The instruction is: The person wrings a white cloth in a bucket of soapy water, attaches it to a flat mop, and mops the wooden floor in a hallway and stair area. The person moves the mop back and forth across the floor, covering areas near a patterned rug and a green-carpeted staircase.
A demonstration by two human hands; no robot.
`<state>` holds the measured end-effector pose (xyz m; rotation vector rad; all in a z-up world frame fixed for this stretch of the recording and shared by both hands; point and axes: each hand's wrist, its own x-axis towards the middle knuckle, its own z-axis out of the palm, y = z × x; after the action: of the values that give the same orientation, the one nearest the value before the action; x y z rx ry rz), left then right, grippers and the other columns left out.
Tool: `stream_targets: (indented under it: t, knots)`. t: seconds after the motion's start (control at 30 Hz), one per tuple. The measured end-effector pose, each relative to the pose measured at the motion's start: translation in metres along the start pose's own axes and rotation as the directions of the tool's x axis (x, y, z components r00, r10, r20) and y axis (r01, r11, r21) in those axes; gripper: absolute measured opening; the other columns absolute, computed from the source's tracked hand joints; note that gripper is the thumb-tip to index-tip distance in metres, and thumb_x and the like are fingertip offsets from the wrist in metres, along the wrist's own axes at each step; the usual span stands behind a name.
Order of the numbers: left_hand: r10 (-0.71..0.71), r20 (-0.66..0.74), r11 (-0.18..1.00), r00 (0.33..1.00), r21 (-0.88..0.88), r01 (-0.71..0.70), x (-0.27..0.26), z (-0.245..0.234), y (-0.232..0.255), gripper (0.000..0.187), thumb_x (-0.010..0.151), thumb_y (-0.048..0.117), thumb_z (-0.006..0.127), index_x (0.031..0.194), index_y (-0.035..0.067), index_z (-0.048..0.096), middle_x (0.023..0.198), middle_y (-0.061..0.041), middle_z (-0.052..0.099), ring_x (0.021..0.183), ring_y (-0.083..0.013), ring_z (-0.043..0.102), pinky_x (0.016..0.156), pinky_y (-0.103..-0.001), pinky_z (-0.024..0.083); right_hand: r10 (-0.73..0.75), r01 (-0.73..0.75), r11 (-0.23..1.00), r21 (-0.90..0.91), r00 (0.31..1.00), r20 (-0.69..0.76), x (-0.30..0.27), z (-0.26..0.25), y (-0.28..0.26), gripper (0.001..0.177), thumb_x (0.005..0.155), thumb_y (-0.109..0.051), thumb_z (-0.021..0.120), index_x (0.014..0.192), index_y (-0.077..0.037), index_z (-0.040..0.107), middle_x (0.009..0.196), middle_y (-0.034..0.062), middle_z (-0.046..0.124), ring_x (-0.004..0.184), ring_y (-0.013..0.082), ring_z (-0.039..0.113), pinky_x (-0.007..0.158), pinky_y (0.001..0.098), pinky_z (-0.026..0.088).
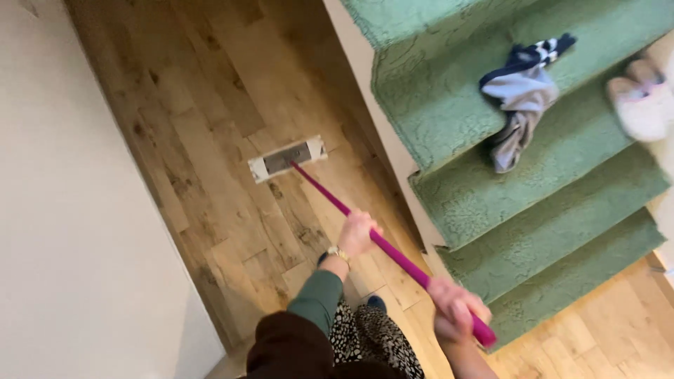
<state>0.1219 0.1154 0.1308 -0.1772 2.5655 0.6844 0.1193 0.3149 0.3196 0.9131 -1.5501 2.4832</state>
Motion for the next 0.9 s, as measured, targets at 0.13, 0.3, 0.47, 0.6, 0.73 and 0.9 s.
stream_targets:
  t: [0.13, 0.3, 0.47, 0.6, 0.73, 0.9]
  knots:
    - [-0.005, -0.636, 0.982, 0.772, -0.148, -0.116, 0.020, -0.011, -0.099, 0.027, 0.076, 0.033, 0.078, 0.064, 0.016, 0.061, 0.070, -0.007, 0.061, 0.075, -0.0310, 0.057, 0.078, -0.043, 0.046, -0.057, 0.055, 0.997, 0.047, 0.997, 0.047, 0.020, 0.073, 0.069, 0.037, 0.092, -0.006, 0.039, 0.055, -0.014, 0.034, 0.049, -0.0015, 0.035, 0.039, 0.0126, 0.034, 0.045, 0.0300, 0.032]
    - [-0.117, -0.624, 0.967, 0.773, -0.249, -0.055, 0.024, -0.052, -0.191, 0.020, 0.061, 0.015, 0.072, 0.068, 0.017, 0.054, 0.077, -0.003, 0.061, 0.095, -0.0300, 0.064, 0.098, -0.047, 0.049, 0.018, -0.017, 0.999, 0.036, 1.000, -0.009, 0.029, 0.167, 0.169, 0.036, 0.085, 0.007, 0.057, 0.050, -0.002, 0.054, 0.048, 0.0095, 0.050, 0.043, 0.0265, 0.052, 0.054, 0.0454, 0.054]
    - [-0.120, -0.704, 0.928, 0.700, -0.329, -0.172, 0.036, -0.059, -0.302, 0.037, 0.062, 0.027, 0.086, 0.072, 0.016, 0.052, 0.086, -0.007, 0.061, 0.100, -0.0368, 0.062, 0.103, -0.050, 0.046, 0.034, -0.013, 0.996, -0.086, 0.970, 0.240, 0.033, 0.234, 0.249, 0.039, 0.101, -0.014, 0.055, 0.063, -0.006, 0.059, 0.059, 0.0117, 0.059, 0.052, 0.0317, 0.058, 0.058, 0.0413, 0.052]
    - [-0.097, -0.705, 0.951, 0.702, -0.273, -0.143, 0.024, -0.065, -0.314, 0.033, 0.057, 0.012, 0.084, 0.073, 0.012, 0.055, 0.094, -0.012, 0.067, 0.112, -0.0400, 0.062, 0.107, -0.052, 0.045, 0.006, -0.019, 0.998, 0.054, 0.973, 0.232, 0.039, 0.267, 0.240, 0.041, 0.101, -0.013, 0.056, 0.060, -0.005, 0.055, 0.058, 0.0094, 0.056, 0.051, 0.0271, 0.055, 0.060, 0.0382, 0.054]
    - [-0.081, -0.622, 0.974, 0.779, -0.215, -0.070, 0.015, -0.042, -0.273, 0.033, 0.053, 0.020, 0.081, 0.069, 0.018, 0.053, 0.085, -0.003, 0.061, 0.098, -0.0298, 0.064, 0.103, -0.046, 0.047, 0.021, 0.005, 0.996, -0.087, 0.956, 0.293, 0.009, 0.212, 0.210, 0.036, 0.098, -0.006, 0.058, 0.062, -0.005, 0.058, 0.060, 0.0103, 0.059, 0.051, 0.0289, 0.056, 0.059, 0.0384, 0.053]
    - [-0.092, -0.487, 0.987, 0.869, -0.163, 0.014, -0.018, 0.018, -0.164, 0.012, 0.061, 0.018, 0.071, 0.066, 0.019, 0.060, 0.074, -0.006, 0.064, 0.086, -0.0313, 0.067, 0.093, -0.045, 0.053, 0.127, -0.062, 0.979, -0.193, 0.931, 0.342, -0.038, 0.106, 0.090, 0.033, 0.097, -0.007, 0.055, 0.065, -0.005, 0.062, 0.062, 0.0116, 0.060, 0.053, 0.0276, 0.060, 0.060, 0.0390, 0.055]
